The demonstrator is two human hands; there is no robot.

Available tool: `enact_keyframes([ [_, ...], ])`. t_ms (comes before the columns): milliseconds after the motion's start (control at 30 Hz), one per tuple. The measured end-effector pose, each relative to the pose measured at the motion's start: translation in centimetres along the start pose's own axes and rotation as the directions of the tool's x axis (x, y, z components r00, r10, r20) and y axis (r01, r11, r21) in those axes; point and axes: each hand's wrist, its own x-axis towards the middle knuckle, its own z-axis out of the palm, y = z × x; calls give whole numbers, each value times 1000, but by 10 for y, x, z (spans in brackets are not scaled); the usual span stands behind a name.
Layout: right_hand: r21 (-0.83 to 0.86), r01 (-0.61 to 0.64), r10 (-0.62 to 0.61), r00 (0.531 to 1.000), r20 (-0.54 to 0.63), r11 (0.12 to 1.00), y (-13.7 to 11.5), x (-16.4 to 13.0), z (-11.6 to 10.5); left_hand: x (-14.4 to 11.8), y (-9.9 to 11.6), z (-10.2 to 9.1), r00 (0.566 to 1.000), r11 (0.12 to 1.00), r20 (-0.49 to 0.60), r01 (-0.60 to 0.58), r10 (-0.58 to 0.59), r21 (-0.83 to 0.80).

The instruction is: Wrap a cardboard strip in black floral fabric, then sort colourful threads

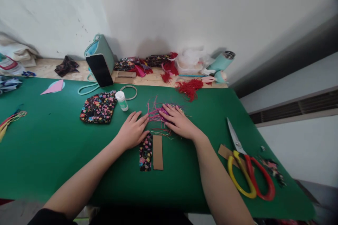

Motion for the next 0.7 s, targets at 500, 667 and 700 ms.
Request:
enact_keyframes([
  [500, -14, -16, 16, 1000, 16, 1000, -2, -1, -2, 5, 4, 12, 998, 999, 50, -34, 36, -40],
  [667, -4, -26, 26, 1000, 11, 1000, 3, -5, -2, 4, 8, 9, 999, 1000, 44, 8, -7, -30],
  [700, -6, -28, 28, 1000, 7, 1000, 4, -5, -2, 3, 9, 9, 999, 999, 42, 17, -16, -27],
])
